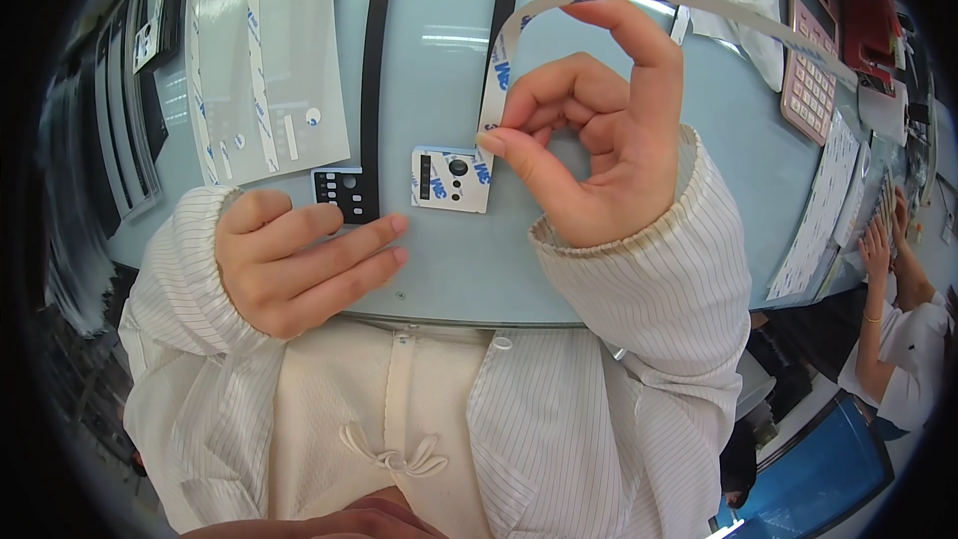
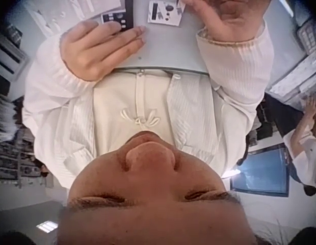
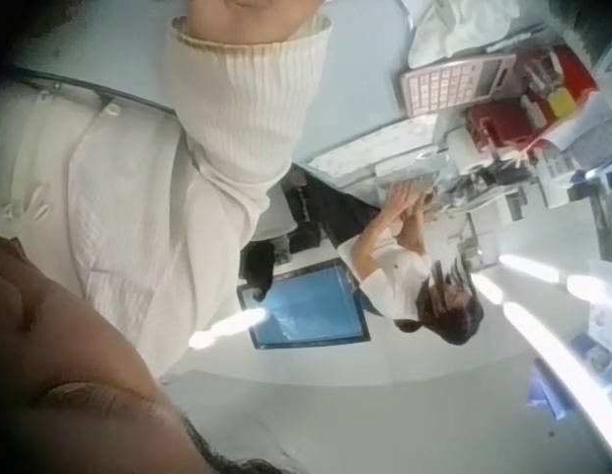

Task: The person is cleaning plastic parts with a wipe and then applying adhesive strips to them at an assembly station.

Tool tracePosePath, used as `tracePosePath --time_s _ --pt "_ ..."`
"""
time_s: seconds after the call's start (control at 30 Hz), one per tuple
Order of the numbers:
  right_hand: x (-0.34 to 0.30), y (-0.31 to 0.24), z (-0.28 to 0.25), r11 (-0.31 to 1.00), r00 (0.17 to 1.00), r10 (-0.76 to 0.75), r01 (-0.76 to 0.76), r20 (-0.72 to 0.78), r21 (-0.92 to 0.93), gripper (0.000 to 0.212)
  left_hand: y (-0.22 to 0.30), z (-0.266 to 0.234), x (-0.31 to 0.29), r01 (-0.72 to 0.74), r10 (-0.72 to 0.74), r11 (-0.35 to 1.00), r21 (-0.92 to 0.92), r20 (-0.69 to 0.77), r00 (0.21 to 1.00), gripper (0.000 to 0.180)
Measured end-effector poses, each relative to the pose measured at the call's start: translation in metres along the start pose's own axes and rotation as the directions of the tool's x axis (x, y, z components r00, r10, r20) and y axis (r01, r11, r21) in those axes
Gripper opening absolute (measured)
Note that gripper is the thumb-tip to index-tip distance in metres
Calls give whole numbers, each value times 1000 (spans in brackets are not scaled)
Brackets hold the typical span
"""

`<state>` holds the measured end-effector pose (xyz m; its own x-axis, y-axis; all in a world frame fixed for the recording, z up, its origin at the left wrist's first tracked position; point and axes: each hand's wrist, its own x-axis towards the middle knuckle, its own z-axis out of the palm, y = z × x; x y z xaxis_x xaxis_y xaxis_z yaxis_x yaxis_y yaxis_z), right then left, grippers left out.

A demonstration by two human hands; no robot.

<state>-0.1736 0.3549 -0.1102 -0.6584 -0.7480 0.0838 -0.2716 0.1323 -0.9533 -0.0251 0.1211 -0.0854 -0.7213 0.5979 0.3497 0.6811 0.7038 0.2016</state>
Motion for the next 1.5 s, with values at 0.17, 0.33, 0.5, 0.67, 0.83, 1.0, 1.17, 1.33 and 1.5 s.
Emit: tracePosePath --time_s 0.17,0.33,0.5,0.67,0.83,1.0,1.17,1.33,1.5 --pt "0 2 1 999 999 3 -1 -41 35 80 0 0 1 5 -5 1000 -7 3 1000 22" --pt "0 0 2 998 998 19 -16 -53 62 80 -1 -1 1 -7 7 1000 -1 13 1000 23" --pt "-2 0 1 1000 1000 14 -14 -1 -2 87 -1 -1 0 4 -4 1000 11 53 999 24" --pt "-1 -1 1 1000 1000 -5 5 0 -19 87 0 -2 0 14 -15 1000 17 52 999 24" --pt "-1 2 0 998 999 -37 38 10 -46 87 1 0 0 27 -28 999 18 42 999 25" --pt "-2 3 -1 998 999 -45 45 9 -42 86 2 0 1 41 -41 999 -10 12 999 22" --pt "-3 1 1 999 1000 -19 19 -7 -39 86 3 1 0 42 -42 999 -7 14 999 22" --pt "-3 0 1 999 1000 4 -4 -15 -32 85 2 2 1 38 -38 999 -5 20 999 21" --pt "-1 -1 1 999 1000 -11 11 -13 -50 85 1 0 1 34 -33 999 -3 30 999 23"
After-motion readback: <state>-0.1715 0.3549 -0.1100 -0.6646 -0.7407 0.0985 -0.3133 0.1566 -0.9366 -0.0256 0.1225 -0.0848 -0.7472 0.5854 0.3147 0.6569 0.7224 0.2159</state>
